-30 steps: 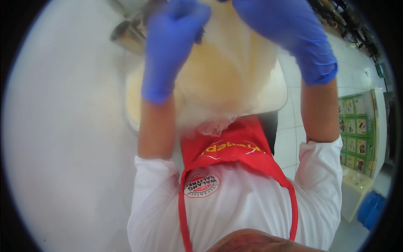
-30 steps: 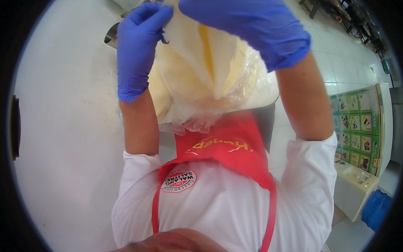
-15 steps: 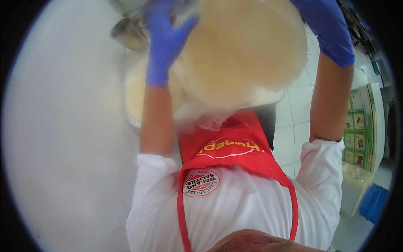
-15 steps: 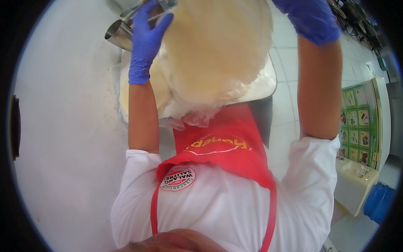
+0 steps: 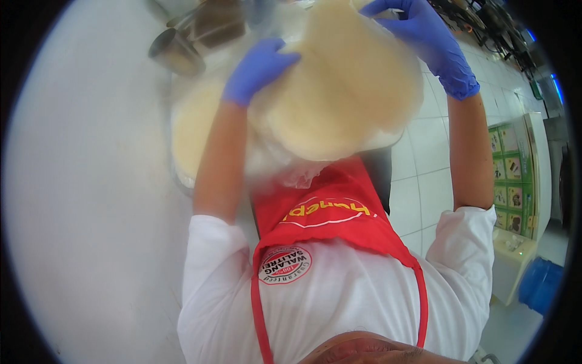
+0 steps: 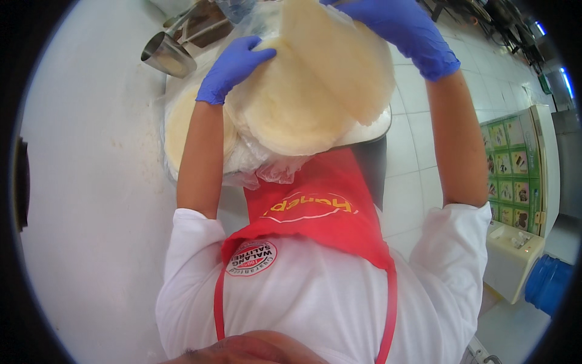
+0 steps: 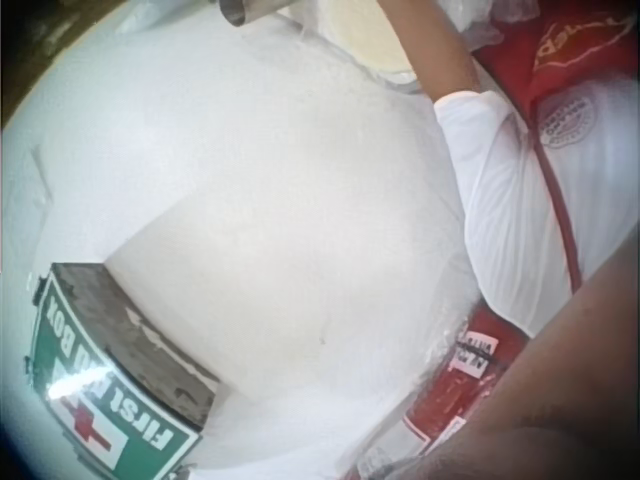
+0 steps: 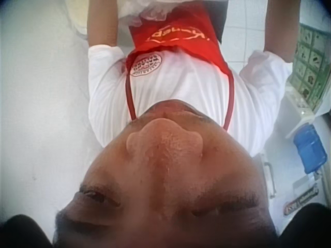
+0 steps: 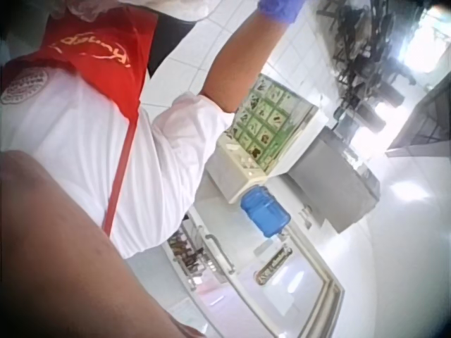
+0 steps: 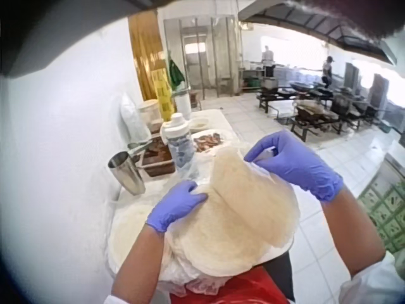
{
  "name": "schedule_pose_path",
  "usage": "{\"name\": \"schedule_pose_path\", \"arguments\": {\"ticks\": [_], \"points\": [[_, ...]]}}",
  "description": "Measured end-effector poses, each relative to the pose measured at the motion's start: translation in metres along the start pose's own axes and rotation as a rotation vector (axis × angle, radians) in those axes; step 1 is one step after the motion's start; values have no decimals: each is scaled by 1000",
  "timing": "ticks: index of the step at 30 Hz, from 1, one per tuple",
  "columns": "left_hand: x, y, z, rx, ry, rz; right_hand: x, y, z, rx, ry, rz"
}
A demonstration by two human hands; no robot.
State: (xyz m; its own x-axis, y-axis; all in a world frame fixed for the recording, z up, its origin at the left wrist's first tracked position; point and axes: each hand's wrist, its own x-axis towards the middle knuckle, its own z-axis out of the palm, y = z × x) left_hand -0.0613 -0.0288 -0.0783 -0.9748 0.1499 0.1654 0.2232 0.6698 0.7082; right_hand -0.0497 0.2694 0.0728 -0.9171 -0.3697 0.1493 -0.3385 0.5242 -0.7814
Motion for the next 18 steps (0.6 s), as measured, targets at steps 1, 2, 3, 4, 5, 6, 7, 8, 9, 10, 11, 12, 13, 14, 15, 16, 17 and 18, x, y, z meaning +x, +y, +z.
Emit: {"name": "schedule_pose_path", "arguments": {"ticks": [1,2,3,4,5,6,7,8,9,10,11,12,13,14,15,16,17,18], "points": [[0,3,-1,2,6,-4,-1,11,-2,-10,-33,23],[0,5,-3,6,13,-10,0,24,-3,-20,-68,44],[-2,7,-4,9,24,-17,0,34,-5,-29,-105,63],[-3,9,-2,27,26,-26,-2,43,-6,-45,-120,42],[-4,10,1,45,28,-35,-4,50,-8,-60,-136,21],[-5,12,4,65,31,-45,-6,55,-10,-75,-152,-3],[-9,9,10,132,176,88,-6,56,-9,-51,-158,-4],[-12,4,23,200,320,221,-7,56,-8,-28,-163,-4],[-14,3,35,261,459,357,-8,56,-7,-9,-167,2],[-20,13,48,335,473,374,-7,60,-9,-1,-181,17],[-31,28,61,413,490,388,-3,62,-13,9,-199,28],[-39,37,69,489,506,402,0,61,-18,17,-215,40],[-44,39,73,472,432,365,1,52,-19,33,-159,23],[-49,38,75,454,359,327,2,39,-19,50,-104,7],[-50,39,79,424,285,300,0,30,-22,56,-39,-1],[-49,38,79,440,243,289,1,32,-28,81,-23,-7],[-48,37,79,456,202,278,3,41,-39,107,-7,-13],[-48,38,79,474,165,263,4,48,-51,133,4,-24]]}}
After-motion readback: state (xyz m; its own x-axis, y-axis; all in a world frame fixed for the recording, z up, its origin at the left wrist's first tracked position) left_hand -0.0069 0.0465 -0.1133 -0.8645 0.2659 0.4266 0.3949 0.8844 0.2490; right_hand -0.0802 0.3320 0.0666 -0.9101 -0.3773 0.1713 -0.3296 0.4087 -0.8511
